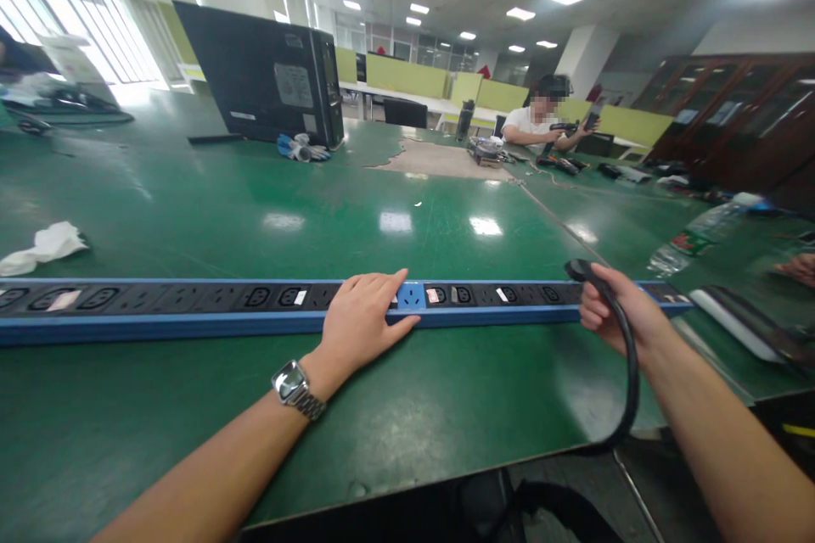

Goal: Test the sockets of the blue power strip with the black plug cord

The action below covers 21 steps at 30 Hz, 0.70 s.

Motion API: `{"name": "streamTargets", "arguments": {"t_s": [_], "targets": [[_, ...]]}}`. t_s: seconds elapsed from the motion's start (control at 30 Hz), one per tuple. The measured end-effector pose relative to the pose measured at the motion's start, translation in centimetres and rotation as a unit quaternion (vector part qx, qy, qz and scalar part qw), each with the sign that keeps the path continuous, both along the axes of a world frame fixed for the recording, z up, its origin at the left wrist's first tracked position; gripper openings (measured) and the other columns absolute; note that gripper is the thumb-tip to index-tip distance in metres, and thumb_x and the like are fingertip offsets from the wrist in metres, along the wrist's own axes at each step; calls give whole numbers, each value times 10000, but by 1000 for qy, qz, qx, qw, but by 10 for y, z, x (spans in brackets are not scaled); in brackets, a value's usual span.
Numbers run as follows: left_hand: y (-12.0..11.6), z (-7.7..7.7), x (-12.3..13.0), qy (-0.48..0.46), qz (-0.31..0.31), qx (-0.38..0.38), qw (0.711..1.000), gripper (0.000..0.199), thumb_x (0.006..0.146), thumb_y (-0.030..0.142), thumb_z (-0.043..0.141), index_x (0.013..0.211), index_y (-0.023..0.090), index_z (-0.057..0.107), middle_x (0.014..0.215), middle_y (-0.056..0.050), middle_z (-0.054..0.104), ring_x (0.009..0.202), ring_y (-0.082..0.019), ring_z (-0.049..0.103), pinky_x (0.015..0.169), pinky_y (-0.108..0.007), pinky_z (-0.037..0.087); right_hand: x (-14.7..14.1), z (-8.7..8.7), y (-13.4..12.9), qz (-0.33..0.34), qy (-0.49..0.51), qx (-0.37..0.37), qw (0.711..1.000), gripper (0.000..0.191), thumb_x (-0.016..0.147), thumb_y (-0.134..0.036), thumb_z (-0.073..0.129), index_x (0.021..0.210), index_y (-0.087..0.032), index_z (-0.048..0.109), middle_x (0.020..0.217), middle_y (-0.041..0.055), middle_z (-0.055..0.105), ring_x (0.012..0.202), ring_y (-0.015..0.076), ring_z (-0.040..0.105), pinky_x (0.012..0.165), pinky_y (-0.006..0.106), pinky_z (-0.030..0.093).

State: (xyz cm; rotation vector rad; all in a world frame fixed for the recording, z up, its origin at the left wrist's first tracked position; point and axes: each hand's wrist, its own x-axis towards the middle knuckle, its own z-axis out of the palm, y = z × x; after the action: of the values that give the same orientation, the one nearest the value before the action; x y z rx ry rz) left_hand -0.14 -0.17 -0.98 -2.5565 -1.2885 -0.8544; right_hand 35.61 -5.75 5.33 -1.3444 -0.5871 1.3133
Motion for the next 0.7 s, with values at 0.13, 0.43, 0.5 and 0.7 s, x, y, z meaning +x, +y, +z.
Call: {"name": "streamTargets", "arguments": {"t_s": [0.13,0.43,0.5,0.7], "targets": [[0,-1,-1,-4,-2,-7,1000,629,826,495,641,1331,131,542,1152,-130,691,1082,-294,621,968,-455,459,45,-21,0,-8,-9,-97,995,477,934,-413,481,513,-191,455,351,-55,327,308,80,360,351,208,300],[-1,2,-1,-8,-7,-10,1000,591,830,477,645,1310,143,555,1161,-121,689,1085,-286,619,972,-452,459,47,-30,6,61,-62,-113,990,502,916,-452,500,494,-199,398,348,-70,273,284,71,274,335,210,225],[0,2,-1,-9,-9,-9,1000,581,830,470,648,1304,147,557,1164,-118,688,1083,-281,619,974,-448,459,49,-32,7,69,-45,-115,990,508,928,-458,465,497,-200,388,350,-75,253,284,66,243,338,209,211],[0,2,-2,-15,-14,-11,1000,577,839,476,638,1310,156,547,1175,-113,682,1091,-280,613,978,-448,453,62,-39,0,50,-85,-138,985,441,888,-493,546,570,-196,474,387,-58,359,338,80,358,374,200,292]]}}
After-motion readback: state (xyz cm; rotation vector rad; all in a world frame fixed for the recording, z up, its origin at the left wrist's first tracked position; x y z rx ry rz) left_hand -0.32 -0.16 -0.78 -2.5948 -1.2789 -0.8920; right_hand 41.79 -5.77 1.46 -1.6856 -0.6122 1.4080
